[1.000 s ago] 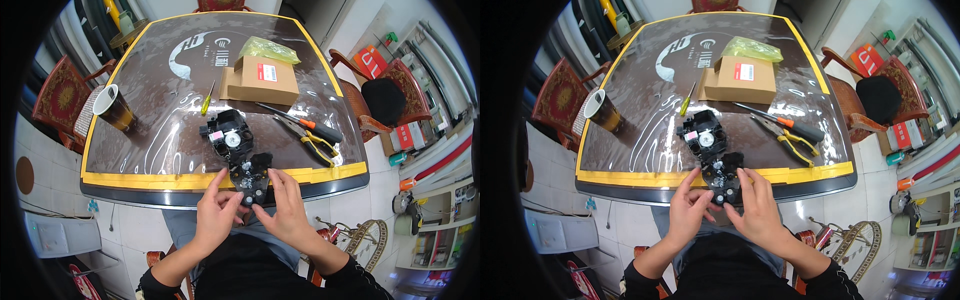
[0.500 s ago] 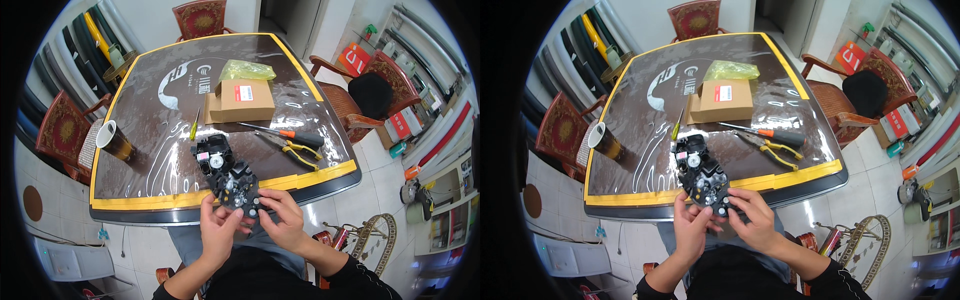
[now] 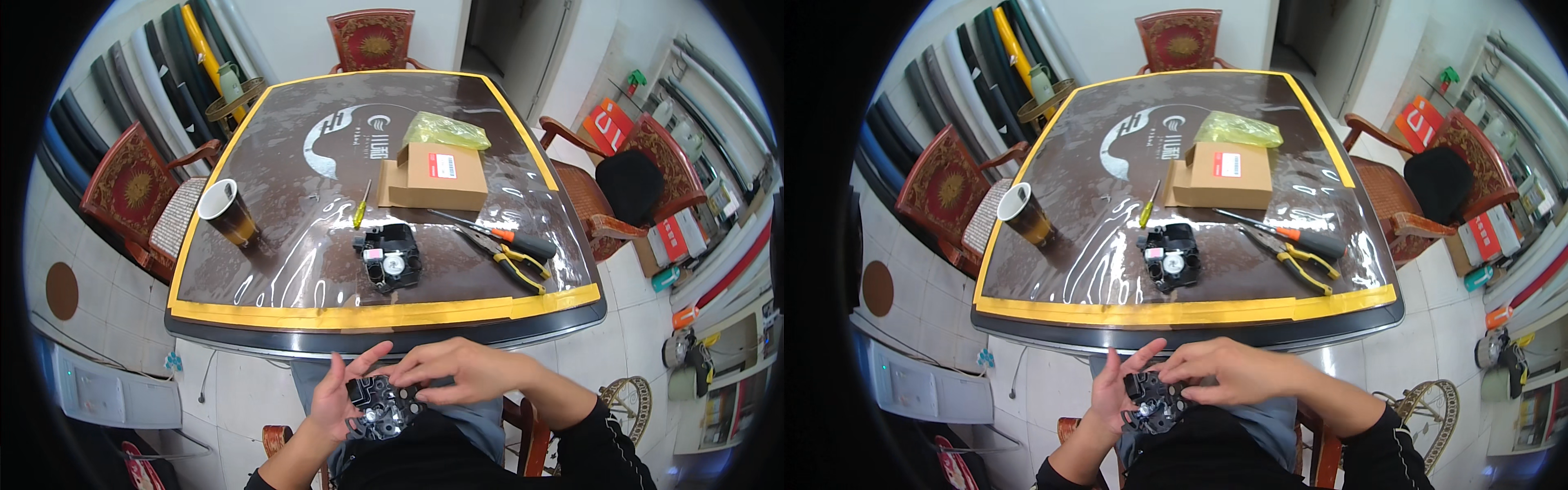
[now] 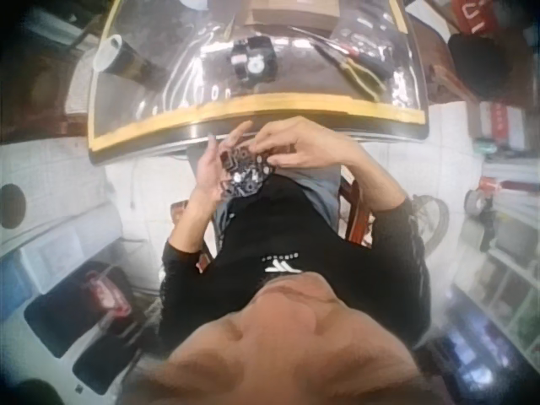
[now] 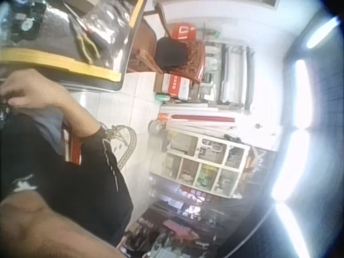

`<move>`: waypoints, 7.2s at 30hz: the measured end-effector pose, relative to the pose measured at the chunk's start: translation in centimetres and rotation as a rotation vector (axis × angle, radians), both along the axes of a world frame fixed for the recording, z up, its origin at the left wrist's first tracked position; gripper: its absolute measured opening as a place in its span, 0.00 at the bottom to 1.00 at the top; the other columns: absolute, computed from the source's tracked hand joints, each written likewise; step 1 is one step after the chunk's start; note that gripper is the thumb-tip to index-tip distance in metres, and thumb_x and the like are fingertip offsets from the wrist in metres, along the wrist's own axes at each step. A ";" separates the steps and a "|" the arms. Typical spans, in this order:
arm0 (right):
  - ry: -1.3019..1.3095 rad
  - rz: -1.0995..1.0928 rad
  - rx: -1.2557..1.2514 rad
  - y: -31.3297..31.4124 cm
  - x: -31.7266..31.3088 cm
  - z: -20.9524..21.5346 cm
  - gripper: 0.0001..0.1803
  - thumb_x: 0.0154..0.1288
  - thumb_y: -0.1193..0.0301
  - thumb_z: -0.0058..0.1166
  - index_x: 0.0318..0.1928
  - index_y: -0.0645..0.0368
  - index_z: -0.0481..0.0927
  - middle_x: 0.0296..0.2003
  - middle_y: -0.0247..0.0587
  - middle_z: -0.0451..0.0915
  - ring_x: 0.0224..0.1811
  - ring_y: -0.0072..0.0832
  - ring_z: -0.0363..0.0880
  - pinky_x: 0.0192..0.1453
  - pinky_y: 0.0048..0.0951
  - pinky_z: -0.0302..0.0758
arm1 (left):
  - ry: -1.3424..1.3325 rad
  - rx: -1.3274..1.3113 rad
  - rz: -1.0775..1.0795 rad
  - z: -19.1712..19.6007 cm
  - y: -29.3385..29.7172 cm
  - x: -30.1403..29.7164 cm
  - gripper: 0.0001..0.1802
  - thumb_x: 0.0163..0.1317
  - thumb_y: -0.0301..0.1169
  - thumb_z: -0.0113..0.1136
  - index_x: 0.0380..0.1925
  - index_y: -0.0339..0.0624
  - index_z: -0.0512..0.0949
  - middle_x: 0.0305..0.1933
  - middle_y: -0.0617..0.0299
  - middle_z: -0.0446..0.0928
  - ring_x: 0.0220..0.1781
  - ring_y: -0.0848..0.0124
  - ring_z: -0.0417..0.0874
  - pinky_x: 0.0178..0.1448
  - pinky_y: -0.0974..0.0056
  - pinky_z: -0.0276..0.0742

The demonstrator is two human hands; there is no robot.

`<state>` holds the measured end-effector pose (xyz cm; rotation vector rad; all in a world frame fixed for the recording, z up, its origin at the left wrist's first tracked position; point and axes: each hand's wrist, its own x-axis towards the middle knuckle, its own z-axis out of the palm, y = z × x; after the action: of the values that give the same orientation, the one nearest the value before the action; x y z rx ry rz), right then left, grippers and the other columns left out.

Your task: The person assembles a small black electronic component at a table. They use pliers to bend a small metal piece, then insert it into the component and tighten screws with a screwdriver. The person repeatedly inspects the assembly and makes adjustments throughout the clip.

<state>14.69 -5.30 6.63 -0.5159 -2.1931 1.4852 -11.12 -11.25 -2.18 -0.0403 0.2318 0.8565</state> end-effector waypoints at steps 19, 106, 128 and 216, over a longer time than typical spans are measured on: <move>-0.781 -0.766 0.932 23.3 -13.3 -1.2 0.14 0.66 0.73 0.54 0.45 0.72 0.85 0.43 0.61 0.84 0.45 0.57 0.84 0.54 0.51 0.81 | 0.483 0.287 0.543 -0.4 -0.1 -4.0 0.27 0.74 0.28 0.61 0.70 0.34 0.69 0.63 0.35 0.81 0.57 0.52 0.89 0.60 0.51 0.90; 0.976 -0.198 -1.299 -8.8 -0.8 -13.6 0.43 0.70 0.66 0.70 0.78 0.61 0.61 0.63 0.46 0.78 0.29 0.13 0.73 0.27 0.12 0.65 | 0.946 0.784 0.064 4.8 -2.2 3.8 0.40 0.81 0.52 0.51 0.80 0.33 0.60 0.76 0.47 0.71 0.76 0.60 0.73 0.78 0.58 0.67; 0.907 -0.153 -1.172 -9.1 -0.7 -15.5 0.40 0.71 0.65 0.70 0.76 0.58 0.62 0.54 0.37 0.80 0.29 0.15 0.70 0.29 0.17 0.63 | 0.956 0.917 0.101 4.2 -3.4 3.1 0.35 0.75 0.43 0.62 0.73 0.28 0.70 0.76 0.39 0.69 0.80 0.51 0.69 0.83 0.51 0.61; 0.596 -0.465 -0.877 -10.3 -4.9 -10.9 0.41 0.73 0.78 0.65 0.79 0.63 0.58 0.55 0.39 0.83 0.55 0.19 0.81 0.59 0.23 0.77 | 0.880 0.806 0.608 -2.4 -3.4 0.9 0.54 0.73 0.65 0.56 0.85 0.50 0.43 0.79 0.33 0.61 0.77 0.38 0.69 0.73 0.41 0.76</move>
<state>9.81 -15.58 -4.25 -0.6683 -0.8367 1.9363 -10.24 -14.60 -4.57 1.0862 0.6993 1.4870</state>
